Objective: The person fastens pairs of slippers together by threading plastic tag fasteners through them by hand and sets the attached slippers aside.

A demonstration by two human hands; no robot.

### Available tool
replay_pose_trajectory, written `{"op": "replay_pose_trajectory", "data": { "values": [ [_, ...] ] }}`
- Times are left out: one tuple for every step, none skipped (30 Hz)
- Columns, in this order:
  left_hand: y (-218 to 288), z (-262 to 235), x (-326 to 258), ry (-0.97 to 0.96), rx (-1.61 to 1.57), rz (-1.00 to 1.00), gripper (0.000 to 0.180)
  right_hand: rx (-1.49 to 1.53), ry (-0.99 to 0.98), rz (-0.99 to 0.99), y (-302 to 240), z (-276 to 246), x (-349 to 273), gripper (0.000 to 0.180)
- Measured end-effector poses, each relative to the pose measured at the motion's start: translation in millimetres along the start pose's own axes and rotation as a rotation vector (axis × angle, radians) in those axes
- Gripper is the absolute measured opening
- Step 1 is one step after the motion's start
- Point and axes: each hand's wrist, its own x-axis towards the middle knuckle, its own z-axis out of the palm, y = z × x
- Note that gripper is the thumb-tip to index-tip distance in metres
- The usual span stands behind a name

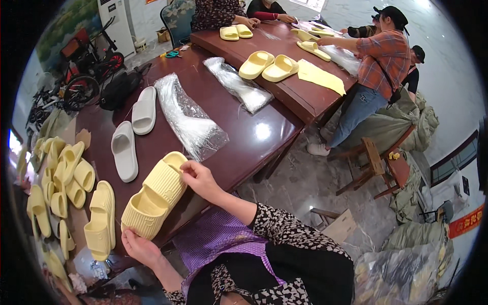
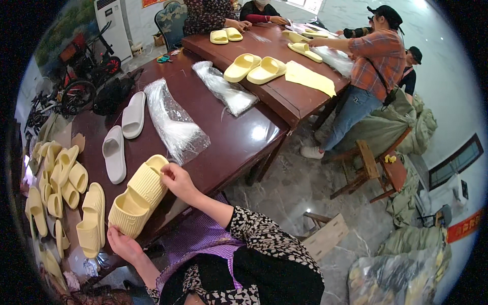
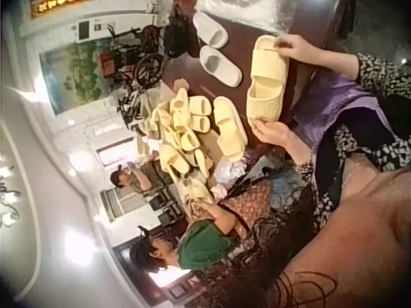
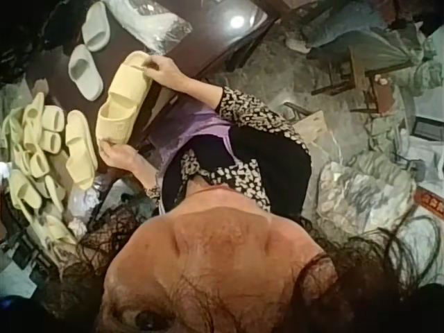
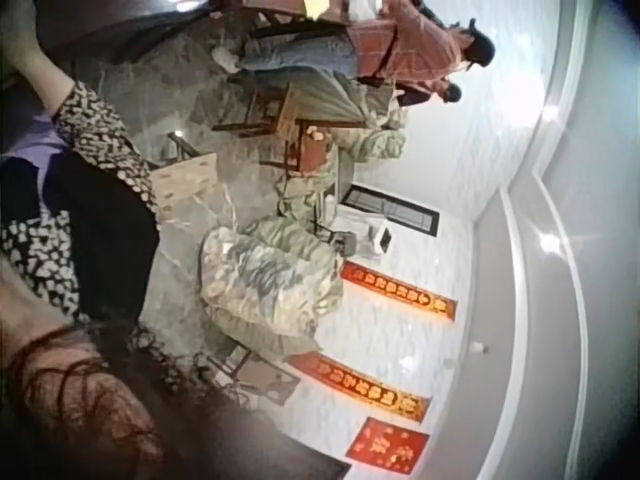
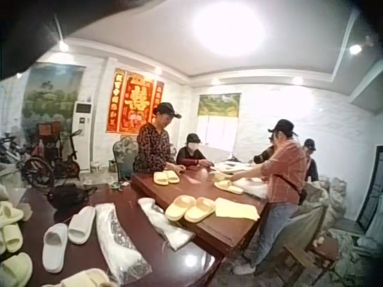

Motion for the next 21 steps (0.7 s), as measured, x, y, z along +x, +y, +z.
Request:
{"op": "replay_pose_trajectory", "data": {
  "values": [
    [-1.9,-8.0,5.2,-0.023,-0.036,0.0,0.017,-0.027,0.074,-0.075,-2.0,-2.1,3.6,0.029],
    [-2.8,-12.5,10.4,-0.049,-0.073,0.0,0.016,-0.056,0.149,-0.152,-3.9,-4.6,8.2,0.029],
    [-4.3,-16.1,13.1,-0.074,-0.111,-0.001,0.016,-0.084,0.226,-0.228,-5.6,-6.4,10.8,0.029],
    [-6.5,-18.8,13.5,-0.073,-0.107,-0.003,0.016,-0.084,0.226,-0.224,-7.2,-7.3,11.2,0.029],
    [-6.4,-18.1,12.9,-0.073,-0.116,0.007,0.016,0.033,0.18,-0.129,-9.6,-7.4,11.5,0.029],
    [-6.0,-17.0,12.1,-0.073,-0.125,0.016,0.015,0.149,0.134,-0.032,-11.7,-7.4,11.3,0.029],
    [-5.6,-16.1,11.4,-0.071,-0.131,0.026,0.015,0.266,0.087,0.067,-13.6,-7.7,11.1,0.028],
    [-4.9,-15.4,10.9,-0.067,-0.124,0.026,0.015,0.27,0.085,0.074,-15.4,-8.3,11.0,0.028],
    [-4.2,-15.5,10.0,-0.066,-0.117,0.027,0.015,0.225,0.027,0.134,-17.1,-8.7,9.8,0.028],
    [-3.2,-15.5,9.4,-0.062,-0.108,0.03,0.015,0.183,-0.035,0.194,-18.2,-9.3,8.9,0.027],
    [-1.8,-15.7,9.2,-0.055,-0.097,0.034,0.015,0.143,-0.1,0.256,-18.1,-10.1,8.6,0.027],
    [-1.6,-14.4,10.0,-0.038,-0.081,0.04,0.015,0.154,-0.117,0.27,-13.6,-12.0,11.2,0.027],
    [0.3,-12.8,11.9,-0.075,-0.048,0.055,0.015,0.116,-0.053,0.158,-7.3,-13.5,15.2,0.026],
    [0.6,-13.2,15.1,-0.104,-0.015,0.071,0.016,0.079,0.004,0.048,-2.4,-13.8,19.4,0.025],
    [2.6,-13.5,17.7,-0.066,0.012,0.102,0.016,-0.039,0.049,0.019,-8.9,-19.1,23.0,0.025],
    [3.9,-12.0,21.6,-0.026,0.035,0.131,0.016,-0.162,0.089,-0.017,-17.2,-30.8,28.4,0.024],
    [10.7,-7.2,22.9,0.015,0.038,0.153,0.012,-0.133,0.113,-0.057,-18.9,-42.7,36.0,0.027],
    [18.8,-4.5,26.2,0.058,0.04,0.176,0.01,-0.194,0.139,-0.075,-9.5,-56.4,44.6,0.031],
    [27.7,-5.1,30.9,0.021,0.111,0.195,0.009,-0.024,0.247,-0.072,-9.5,-64.8,50.1,0.02],
    [34.7,-11.8,35.6,-0.005,0.178,0.211,0.008,0.029,0.219,-0.072,-14.5,-74.0,57.3,0.025],
    [40.7,-19.5,43.8,-0.031,0.227,0.227,0.009,0.1,0.167,-0.058,-14.1,-77.1,63.8,0.028]
  ]
}}
